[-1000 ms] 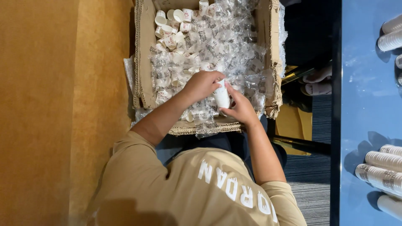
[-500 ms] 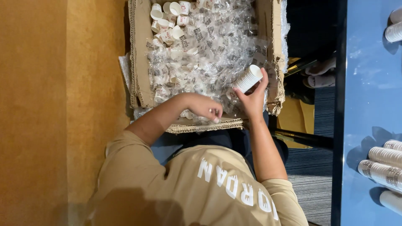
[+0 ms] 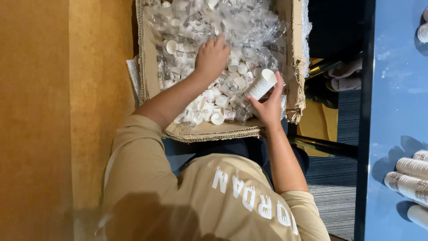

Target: The person is unboxing a large number of paper cups from a cardboard box and arranging them onto a table.

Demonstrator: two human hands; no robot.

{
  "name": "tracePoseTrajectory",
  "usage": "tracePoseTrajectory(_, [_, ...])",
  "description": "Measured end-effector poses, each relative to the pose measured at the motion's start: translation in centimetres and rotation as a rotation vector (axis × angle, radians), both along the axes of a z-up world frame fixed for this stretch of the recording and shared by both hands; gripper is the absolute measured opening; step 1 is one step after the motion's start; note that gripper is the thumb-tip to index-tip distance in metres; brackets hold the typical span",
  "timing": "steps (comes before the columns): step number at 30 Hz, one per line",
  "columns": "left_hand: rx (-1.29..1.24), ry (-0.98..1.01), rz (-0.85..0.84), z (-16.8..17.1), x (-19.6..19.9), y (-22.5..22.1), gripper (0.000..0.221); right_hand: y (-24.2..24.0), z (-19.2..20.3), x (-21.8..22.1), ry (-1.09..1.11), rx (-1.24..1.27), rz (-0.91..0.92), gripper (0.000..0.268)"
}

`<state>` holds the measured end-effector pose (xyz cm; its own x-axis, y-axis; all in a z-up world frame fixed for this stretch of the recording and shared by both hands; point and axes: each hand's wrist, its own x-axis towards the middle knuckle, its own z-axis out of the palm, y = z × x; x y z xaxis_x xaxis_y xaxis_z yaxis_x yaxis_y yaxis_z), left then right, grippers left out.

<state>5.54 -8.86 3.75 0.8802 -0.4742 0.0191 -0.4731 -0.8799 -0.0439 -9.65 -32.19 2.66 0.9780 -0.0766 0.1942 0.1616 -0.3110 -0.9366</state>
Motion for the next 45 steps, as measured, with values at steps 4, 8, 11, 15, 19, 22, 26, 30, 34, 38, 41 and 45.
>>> tracePoseTrajectory(4, [0.018, 0.604, -0.036, -1.9, -3.6, 1.1, 0.030, 0.3, 0.0, 0.0, 0.031, -0.041, 0.039, 0.117])
tracePoseTrajectory(8, [0.043, 0.601, -0.003, -17.2, -1.5, 4.3, 0.039, 0.2, 0.2, 0.1, 0.008, -0.084, 0.051, 0.116])
tracePoseTrajectory(11, [-0.104, -0.010, -0.138, -12.1, -1.6, 6.0, 0.041, 0.2, 0.0, -0.1, -0.005, -0.100, 0.054, 0.116])
tracePoseTrajectory(15, [0.022, 0.512, -0.066, -8.9, -1.7, 5.3, 0.039, 0.2, -0.1, 0.0, 0.017, -0.095, 0.052, 0.116])
tracePoseTrajectory(19, [0.094, 0.490, -0.101, -10.0, -3.5, 4.5, 0.035, 0.3, -0.1, 0.1, 0.005, -0.099, 0.077, 0.116])
tracePoseTrajectory(22, [0.135, 0.547, -0.130, -9.8, -3.6, 4.0, 0.029, 0.4, 0.0, 0.1, 0.031, -0.113, 0.101, 0.116])
tracePoseTrajectory(26, [0.128, 0.452, -0.164, -14.5, -3.8, 3.7, 0.048, 0.5, 0.3, 0.1, 0.088, -0.167, 0.105, 0.116])
tracePoseTrajectory(30, [0.241, 0.530, -0.149, -13.0, -3.3, 3.5, 0.034, 0.5, 0.3, 0.1, 0.074, -0.161, 0.099, 0.117])
tracePoseTrajectory(34, [-0.123, 0.764, 0.002, -3.6, -1.9, 4.9, 0.070, 0.4, 0.3, 0.0, 0.086, -0.160, 0.104, 0.117])
tracePoseTrajectory(38, [-0.742, 0.893, -0.009, 1.2, -1.5, 6.4, 0.082, 0.6, 0.6, -0.1, 0.089, -0.130, 0.138, 0.117])
tracePoseTrajectory(41, [-1.237, 0.934, -0.099, 1.2, -3.4, 5.7, 0.075, 0.8, 1.1, -0.2, 0.093, -0.120, 0.203, 0.116])
tracePoseTrajectory(45, [-1.635, 1.018, -0.067, -2.8, -4.6, 1.8, 0.055, 1.6, 2.5, -0.3, 0.148, -0.226, 0.277, 0.115])
